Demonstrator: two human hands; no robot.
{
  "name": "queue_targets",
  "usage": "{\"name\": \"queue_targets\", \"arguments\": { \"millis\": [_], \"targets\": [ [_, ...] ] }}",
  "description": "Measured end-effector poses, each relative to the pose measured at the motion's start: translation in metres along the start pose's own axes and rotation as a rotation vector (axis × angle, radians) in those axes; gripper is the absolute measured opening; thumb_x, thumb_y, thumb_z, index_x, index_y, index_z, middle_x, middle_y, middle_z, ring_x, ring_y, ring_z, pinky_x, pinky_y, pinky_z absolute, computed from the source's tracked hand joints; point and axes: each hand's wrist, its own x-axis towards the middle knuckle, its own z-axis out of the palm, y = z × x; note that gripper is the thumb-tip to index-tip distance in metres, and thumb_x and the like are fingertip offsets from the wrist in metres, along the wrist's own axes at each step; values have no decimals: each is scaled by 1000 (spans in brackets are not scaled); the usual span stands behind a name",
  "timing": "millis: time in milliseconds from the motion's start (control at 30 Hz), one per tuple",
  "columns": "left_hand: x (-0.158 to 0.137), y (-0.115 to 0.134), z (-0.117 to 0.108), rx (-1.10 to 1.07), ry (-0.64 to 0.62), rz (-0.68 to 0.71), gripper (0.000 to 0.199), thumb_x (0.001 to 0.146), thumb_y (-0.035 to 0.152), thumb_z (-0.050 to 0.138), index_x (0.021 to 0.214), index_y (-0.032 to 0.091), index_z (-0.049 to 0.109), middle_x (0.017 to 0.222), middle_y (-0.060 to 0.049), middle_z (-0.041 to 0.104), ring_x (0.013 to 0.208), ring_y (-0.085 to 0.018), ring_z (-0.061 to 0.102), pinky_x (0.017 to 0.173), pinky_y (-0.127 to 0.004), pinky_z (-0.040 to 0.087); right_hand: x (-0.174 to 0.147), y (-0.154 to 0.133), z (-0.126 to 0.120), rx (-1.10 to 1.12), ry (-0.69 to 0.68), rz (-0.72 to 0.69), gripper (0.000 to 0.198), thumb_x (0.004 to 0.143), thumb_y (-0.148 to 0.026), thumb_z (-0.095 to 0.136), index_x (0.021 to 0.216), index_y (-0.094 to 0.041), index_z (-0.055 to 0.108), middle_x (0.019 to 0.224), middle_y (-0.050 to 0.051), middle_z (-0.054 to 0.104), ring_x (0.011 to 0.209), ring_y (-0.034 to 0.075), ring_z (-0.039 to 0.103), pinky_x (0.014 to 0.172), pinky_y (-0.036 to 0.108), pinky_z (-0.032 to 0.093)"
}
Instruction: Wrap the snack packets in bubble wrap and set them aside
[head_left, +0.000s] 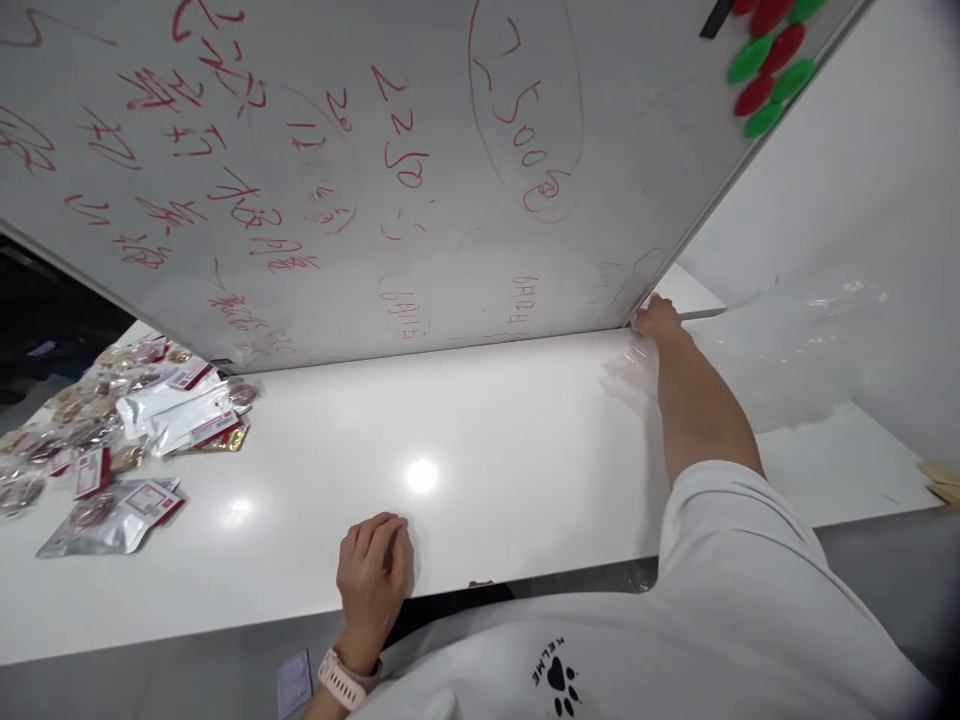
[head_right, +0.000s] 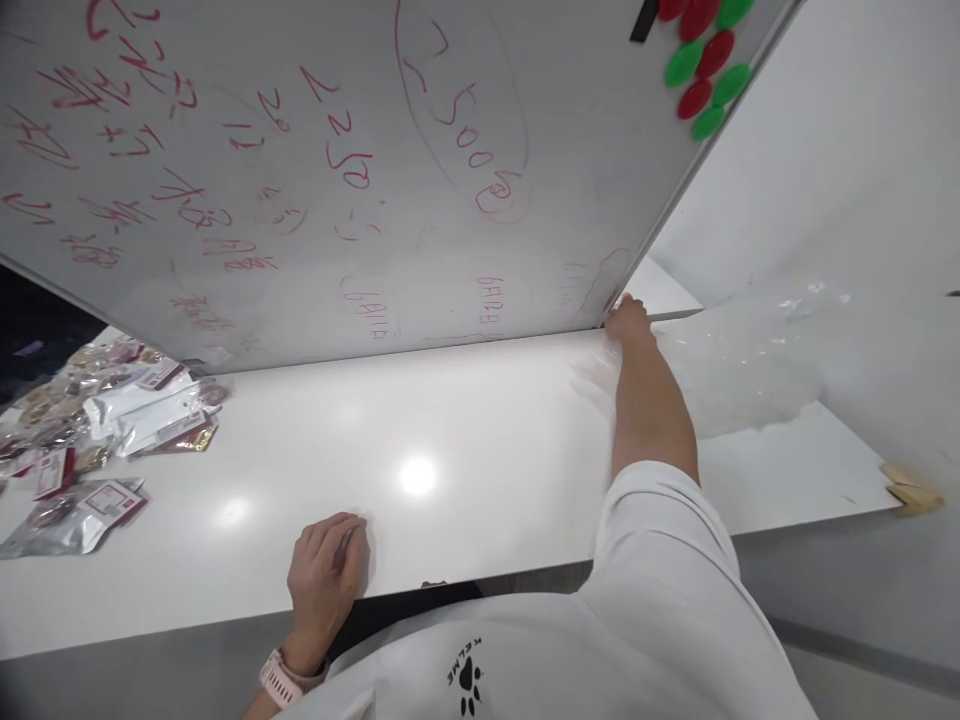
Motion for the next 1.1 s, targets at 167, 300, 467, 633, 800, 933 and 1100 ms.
{"name": "queue_targets", "arguments": {
  "millis": [167,300,467,633,800,933,1100],
  "targets": [
    [0,-1,0,6,-2,6,20,85,6,64,101,19,64,95,-7,69,87,-20,61,80,-34,50,-14,21,-15,-47,-82,28,74,100,-49,38,151,4,30,144,36,37,141,39,26,107,59,9],
    [0,-2,0,17,-9,1,17,86,8,64,99,19,65,95,-7,69,88,-20,61,80,-35,49,-46,69,-31,-111,-118,215,84,97,-68,29,155,-8,31,158,33,15,147,42,-1,106,64,-2],
    [-1,-4,2,21,0,-5,14,87,10,62,97,19,66,96,-7,70,87,-21,61,80,-36,49,-120,109,-25,-10,-285,430,72,95,-67,32,155,-26,35,165,17,14,147,40,6,108,69,8],
    [-4,-5,3,18,-8,-20,12,88,13,60,95,19,68,97,-7,70,88,-21,61,81,-36,48,-216,88,-23,32,-166,262,67,97,-61,34,152,-25,40,164,15,19,149,38,11,113,68,12],
    [-5,-2,0,-36,-74,-76,13,91,18,57,93,21,69,99,-8,70,91,-23,60,83,-39,47,-321,5,-19,97,-94,-96,60,98,-56,36,147,-24,47,160,15,30,147,40,23,112,70,20],
    [2,11,-6,-241,-169,-181,20,95,28,54,111,21,64,113,-9,66,106,-25,60,92,-45,48,-367,-87,-20,267,-182,-460,57,99,-57,34,150,-31,43,162,9,28,150,36,20,116,66,18],
    [20,31,-4,-392,-273,-81,75,87,47,66,149,23,31,155,-18,32,145,-34,31,113,-56,36,-354,-159,-57,590,-277,-669,58,100,-57,33,154,-35,32,164,3,26,150,26,26,120,56,21]
  ]
}}
